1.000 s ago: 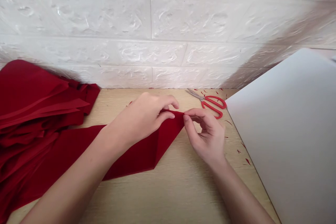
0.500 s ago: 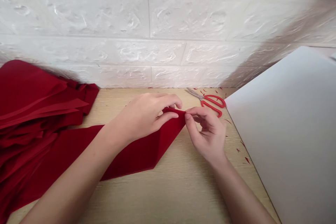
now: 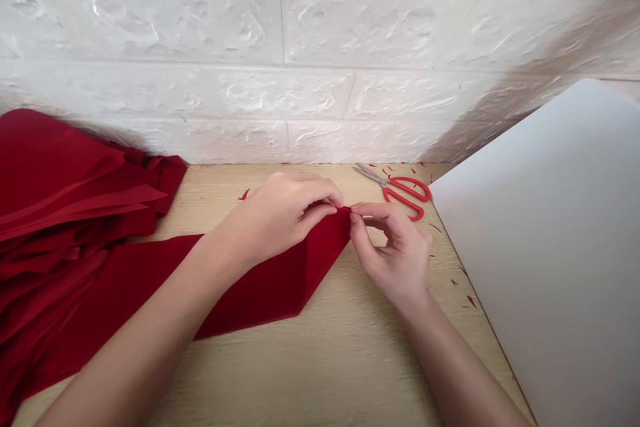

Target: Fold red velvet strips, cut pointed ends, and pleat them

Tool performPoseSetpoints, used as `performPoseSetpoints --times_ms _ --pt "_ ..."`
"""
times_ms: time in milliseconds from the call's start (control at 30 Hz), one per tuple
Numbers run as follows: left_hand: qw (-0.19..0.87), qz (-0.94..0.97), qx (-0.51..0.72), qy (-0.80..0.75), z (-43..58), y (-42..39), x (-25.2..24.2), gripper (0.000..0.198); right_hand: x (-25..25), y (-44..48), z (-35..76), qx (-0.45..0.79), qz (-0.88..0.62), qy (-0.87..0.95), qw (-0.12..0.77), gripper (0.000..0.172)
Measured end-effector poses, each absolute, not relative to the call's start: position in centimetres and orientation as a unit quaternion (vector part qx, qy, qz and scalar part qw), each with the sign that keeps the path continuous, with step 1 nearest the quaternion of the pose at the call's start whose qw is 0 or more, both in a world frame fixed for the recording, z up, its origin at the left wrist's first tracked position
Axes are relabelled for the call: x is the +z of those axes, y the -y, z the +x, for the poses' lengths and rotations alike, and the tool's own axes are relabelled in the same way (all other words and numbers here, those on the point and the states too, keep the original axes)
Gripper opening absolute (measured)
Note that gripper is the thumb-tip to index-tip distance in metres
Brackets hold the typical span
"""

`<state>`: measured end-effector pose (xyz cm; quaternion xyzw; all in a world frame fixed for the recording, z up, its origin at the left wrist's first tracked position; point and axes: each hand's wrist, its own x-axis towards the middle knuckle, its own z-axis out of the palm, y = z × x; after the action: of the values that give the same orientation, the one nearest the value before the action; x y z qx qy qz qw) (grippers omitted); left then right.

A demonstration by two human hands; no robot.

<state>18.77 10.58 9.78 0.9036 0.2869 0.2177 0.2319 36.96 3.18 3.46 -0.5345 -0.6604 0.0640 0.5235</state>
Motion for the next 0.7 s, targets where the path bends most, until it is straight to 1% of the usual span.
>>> performPoseSetpoints --times_ms 167,200,300,367,467,700 --pt "0.214 0.905 0.229 -0.286 18.75 -10.61 9.22 0.019 3.20 -3.16 36.88 0.116 -0.538 0.624 0.554 0.015" --pt "0.212 0.906 0.229 -0.287 18.76 -10.58 9.16 0.019 3.21 -3.16 36.88 0.135 -0.532 0.619 0.562 0.018" --pt "0.207 0.906 0.223 -0.294 18.74 -10.50 9.25 0.018 3.45 -3.15 36.87 0.187 -0.519 0.609 0.571 0.037" --pt "0.198 0.907 0.235 -0.288 18.67 -10.50 9.44 0.015 3.72 -3.12 36.83 0.205 -0.518 0.602 0.572 0.043" --pt "0.181 0.907 0.264 -0.273 18.58 -10.54 9.58 0.011 4.03 -3.09 36.78 0.221 -0.514 0.593 0.580 0.041" --pt "0.200 0.900 0.258 -0.288 18.53 -10.68 9.52 0.012 4.06 -3.00 37.01 0.216 -0.499 0.601 0.586 0.041"
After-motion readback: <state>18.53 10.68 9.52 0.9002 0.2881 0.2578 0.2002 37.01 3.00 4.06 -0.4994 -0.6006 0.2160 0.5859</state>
